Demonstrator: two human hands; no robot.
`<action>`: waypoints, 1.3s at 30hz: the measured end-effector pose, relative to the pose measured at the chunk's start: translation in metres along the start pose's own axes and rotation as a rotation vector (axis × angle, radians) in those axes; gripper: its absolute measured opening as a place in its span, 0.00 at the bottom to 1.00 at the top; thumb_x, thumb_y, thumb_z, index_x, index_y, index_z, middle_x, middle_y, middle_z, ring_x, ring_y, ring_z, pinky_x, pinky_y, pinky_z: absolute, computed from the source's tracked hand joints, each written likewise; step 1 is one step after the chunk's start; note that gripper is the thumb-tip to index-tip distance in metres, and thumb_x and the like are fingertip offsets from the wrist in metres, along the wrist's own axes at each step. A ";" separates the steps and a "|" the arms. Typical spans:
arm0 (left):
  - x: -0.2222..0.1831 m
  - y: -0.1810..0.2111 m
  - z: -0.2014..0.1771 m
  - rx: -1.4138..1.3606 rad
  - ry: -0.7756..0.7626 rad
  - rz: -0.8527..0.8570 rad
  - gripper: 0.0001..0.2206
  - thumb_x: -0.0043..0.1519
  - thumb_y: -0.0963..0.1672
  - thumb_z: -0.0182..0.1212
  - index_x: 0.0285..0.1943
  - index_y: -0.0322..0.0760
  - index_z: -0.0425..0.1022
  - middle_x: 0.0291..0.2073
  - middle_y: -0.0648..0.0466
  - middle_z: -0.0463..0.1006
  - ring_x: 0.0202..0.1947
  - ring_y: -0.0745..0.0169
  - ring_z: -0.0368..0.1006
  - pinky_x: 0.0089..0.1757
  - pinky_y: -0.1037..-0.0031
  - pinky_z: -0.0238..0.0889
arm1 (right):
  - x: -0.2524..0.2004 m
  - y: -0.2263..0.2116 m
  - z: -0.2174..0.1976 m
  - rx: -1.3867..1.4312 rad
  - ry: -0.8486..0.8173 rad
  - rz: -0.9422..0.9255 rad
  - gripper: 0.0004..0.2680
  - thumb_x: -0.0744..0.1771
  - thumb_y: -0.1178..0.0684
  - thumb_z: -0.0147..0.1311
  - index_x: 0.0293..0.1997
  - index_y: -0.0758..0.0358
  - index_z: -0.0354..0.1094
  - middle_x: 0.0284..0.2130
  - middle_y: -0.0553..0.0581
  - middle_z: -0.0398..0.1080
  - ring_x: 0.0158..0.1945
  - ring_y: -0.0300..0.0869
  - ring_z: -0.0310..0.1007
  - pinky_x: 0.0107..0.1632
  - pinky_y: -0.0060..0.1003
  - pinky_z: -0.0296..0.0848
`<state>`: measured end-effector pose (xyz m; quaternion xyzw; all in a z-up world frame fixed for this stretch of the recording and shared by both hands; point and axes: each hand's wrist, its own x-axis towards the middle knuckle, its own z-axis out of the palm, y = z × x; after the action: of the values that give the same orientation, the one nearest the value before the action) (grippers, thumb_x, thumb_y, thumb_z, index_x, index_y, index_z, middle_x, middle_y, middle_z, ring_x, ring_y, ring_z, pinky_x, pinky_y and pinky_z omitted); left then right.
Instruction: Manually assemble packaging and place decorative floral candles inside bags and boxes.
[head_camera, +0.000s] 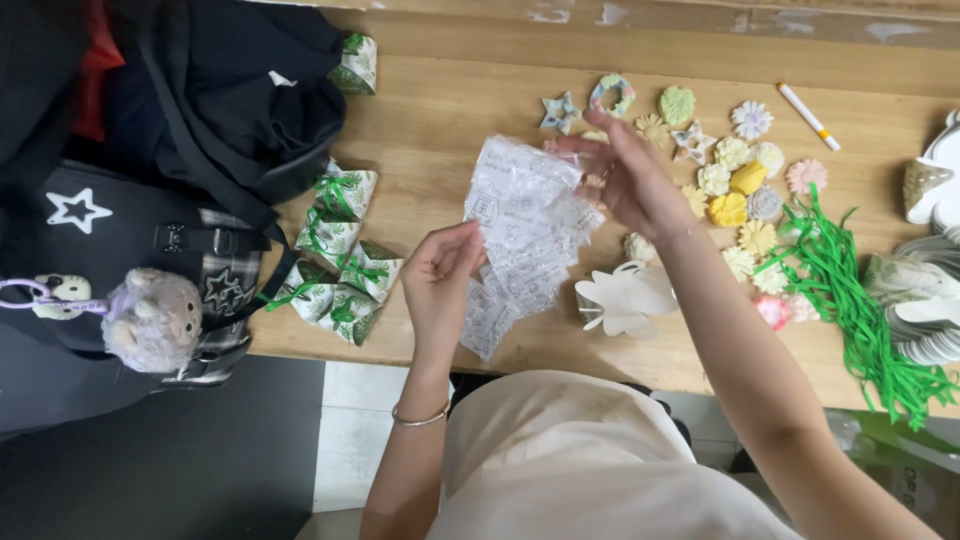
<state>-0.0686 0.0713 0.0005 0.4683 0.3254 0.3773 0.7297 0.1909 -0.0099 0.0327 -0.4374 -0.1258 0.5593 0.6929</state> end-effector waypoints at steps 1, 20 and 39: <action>-0.001 -0.001 0.004 0.000 -0.007 -0.004 0.09 0.66 0.39 0.64 0.52 0.26 0.79 0.38 0.54 0.82 0.38 0.74 0.77 0.44 0.80 0.74 | -0.013 0.007 0.005 0.002 0.007 -0.004 0.17 0.68 0.43 0.53 0.63 0.54 0.61 0.54 0.60 0.74 0.59 0.44 0.74 0.49 0.42 0.76; -0.004 0.006 0.055 0.242 -0.239 0.065 0.17 0.73 0.49 0.47 0.66 0.36 0.65 0.55 0.51 0.76 0.52 0.69 0.74 0.52 0.75 0.66 | -0.106 0.025 -0.036 -0.250 0.234 -0.215 0.05 0.69 0.61 0.57 0.49 0.68 0.73 0.36 0.53 0.77 0.36 0.33 0.76 0.37 0.29 0.76; -0.028 -0.014 0.127 0.588 -0.307 0.162 0.12 0.62 0.44 0.72 0.48 0.32 0.81 0.22 0.55 0.80 0.22 0.80 0.61 0.25 0.81 0.54 | -0.132 0.023 -0.068 -0.025 0.270 -0.284 0.05 0.72 0.60 0.52 0.52 0.68 0.70 0.42 0.55 0.76 0.48 0.39 0.76 0.51 0.36 0.76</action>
<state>0.0257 -0.0114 0.0354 0.7343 0.2683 0.2492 0.5715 0.1756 -0.1586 0.0168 -0.4949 -0.0989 0.3905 0.7699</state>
